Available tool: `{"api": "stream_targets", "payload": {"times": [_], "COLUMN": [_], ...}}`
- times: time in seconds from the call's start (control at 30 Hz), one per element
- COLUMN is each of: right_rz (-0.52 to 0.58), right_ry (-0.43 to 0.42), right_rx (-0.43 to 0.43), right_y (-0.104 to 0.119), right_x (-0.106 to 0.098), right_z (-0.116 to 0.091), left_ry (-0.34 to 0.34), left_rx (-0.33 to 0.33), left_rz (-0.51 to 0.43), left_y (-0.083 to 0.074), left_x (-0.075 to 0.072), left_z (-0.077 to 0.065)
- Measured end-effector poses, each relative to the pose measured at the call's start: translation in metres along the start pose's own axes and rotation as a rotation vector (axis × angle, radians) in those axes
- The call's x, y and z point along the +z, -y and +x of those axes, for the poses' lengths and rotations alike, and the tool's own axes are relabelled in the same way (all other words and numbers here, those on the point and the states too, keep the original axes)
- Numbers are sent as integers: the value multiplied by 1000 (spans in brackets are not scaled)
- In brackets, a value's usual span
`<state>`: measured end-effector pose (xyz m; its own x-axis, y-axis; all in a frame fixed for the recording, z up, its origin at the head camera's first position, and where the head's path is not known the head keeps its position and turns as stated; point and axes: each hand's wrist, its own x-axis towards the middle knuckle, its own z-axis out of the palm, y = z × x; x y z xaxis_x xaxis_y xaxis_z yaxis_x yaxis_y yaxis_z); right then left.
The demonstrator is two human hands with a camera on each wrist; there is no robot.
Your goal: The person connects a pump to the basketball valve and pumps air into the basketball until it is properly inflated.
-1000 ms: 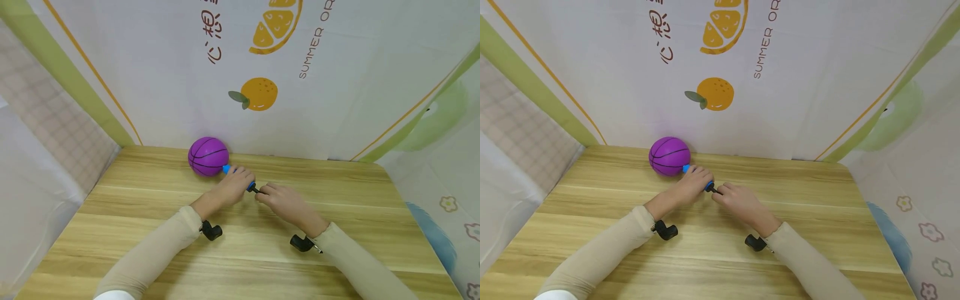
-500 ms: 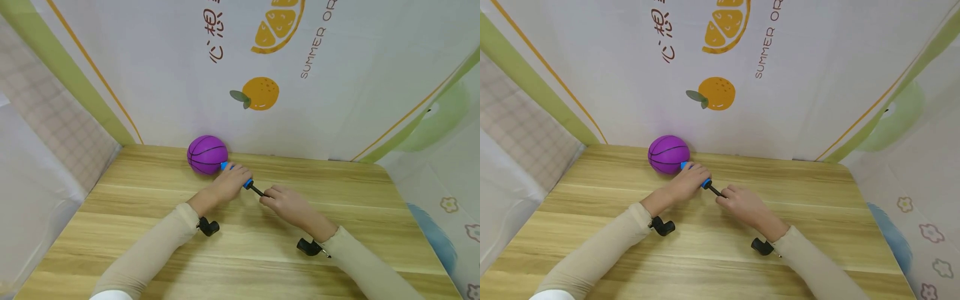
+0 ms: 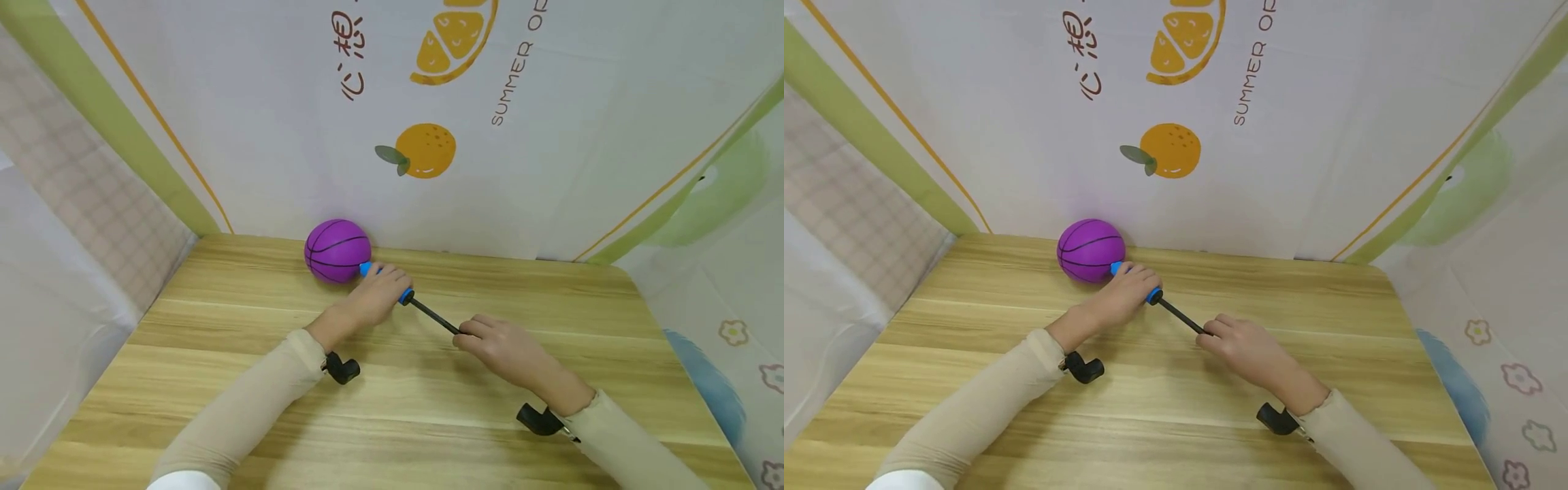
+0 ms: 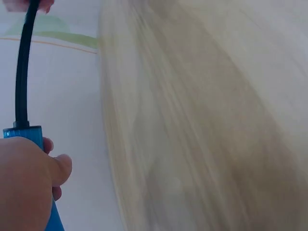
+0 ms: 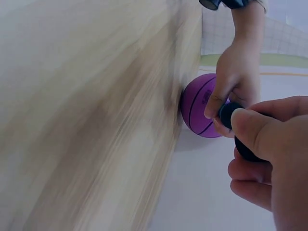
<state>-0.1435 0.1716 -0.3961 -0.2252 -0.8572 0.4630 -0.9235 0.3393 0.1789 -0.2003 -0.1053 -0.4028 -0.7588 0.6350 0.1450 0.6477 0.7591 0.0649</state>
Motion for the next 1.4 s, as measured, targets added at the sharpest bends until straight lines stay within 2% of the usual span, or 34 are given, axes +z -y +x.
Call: {"api": "stream_targets", "payload": {"times": [0.3, 0.6, 0.87, 1.03, 1.17, 1.4], "right_rz": [14, 4, 4, -17, -25, -21], "right_ry": [71, 72, 89, 82, 64, 37], "right_rx": [22, 20, 46, 42, 23, -7], "right_y": [-4, -10, -13, -13, -12, -6], "right_x": [11, 28, 41, 43, 42, 24], "right_z": [16, 39, 47, 49, 46, 25], "left_ry": [16, -7, -6, 9, 17, -32], "left_rx": [-14, 4, 18, 24, 47, 53], "left_rz": [-24, -50, -36, 16, 21, 25], "left_y": [-7, -12, -13, -9, -5, 3], "left_x": [8, 10, 13, 11, 11, 8], "left_z": [1, -2, -2, 0, 2, 1]}}
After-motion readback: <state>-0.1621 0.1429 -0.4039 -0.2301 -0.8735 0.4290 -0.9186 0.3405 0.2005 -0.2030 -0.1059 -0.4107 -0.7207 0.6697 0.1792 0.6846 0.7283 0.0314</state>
